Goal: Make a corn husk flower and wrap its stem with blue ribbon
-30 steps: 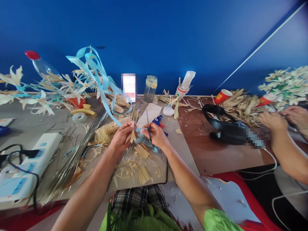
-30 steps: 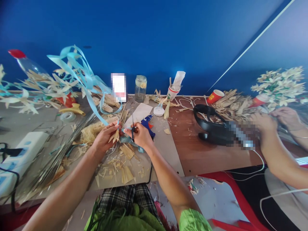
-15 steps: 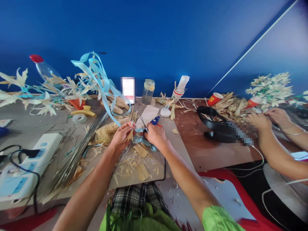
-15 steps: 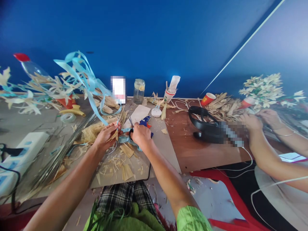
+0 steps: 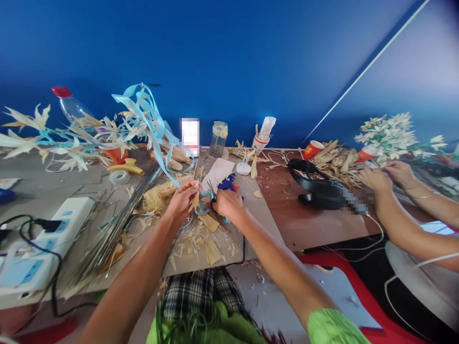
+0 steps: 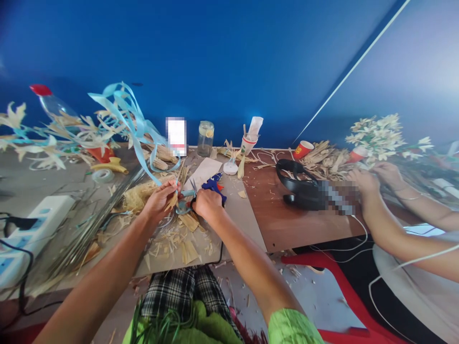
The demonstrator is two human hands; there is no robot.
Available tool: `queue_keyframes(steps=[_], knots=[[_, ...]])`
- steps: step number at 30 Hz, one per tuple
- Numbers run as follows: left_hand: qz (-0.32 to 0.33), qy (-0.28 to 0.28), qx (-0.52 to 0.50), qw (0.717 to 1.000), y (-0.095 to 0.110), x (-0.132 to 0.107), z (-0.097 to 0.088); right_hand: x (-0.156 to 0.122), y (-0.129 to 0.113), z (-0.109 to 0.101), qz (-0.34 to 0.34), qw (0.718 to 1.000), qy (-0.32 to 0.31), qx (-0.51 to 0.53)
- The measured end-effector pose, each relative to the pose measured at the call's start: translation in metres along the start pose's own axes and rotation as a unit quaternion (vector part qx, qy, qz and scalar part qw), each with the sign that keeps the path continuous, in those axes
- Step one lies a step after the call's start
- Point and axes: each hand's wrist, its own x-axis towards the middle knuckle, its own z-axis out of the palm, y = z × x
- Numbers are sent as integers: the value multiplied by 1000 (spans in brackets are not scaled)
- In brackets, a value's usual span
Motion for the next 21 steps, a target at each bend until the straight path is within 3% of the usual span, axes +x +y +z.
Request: queue_keyframes(steps=[7, 13, 21], knots=[[5, -25, -18, 1000, -1, 2, -2, 7, -4, -2, -35, 999, 13, 5], [3, -22, -22, 999, 1, 1, -1, 8, 2, -10, -56, 996, -32, 55], [14, -23, -20, 999, 0, 2, -3, 5, -6, -18, 16, 1000, -12, -5]])
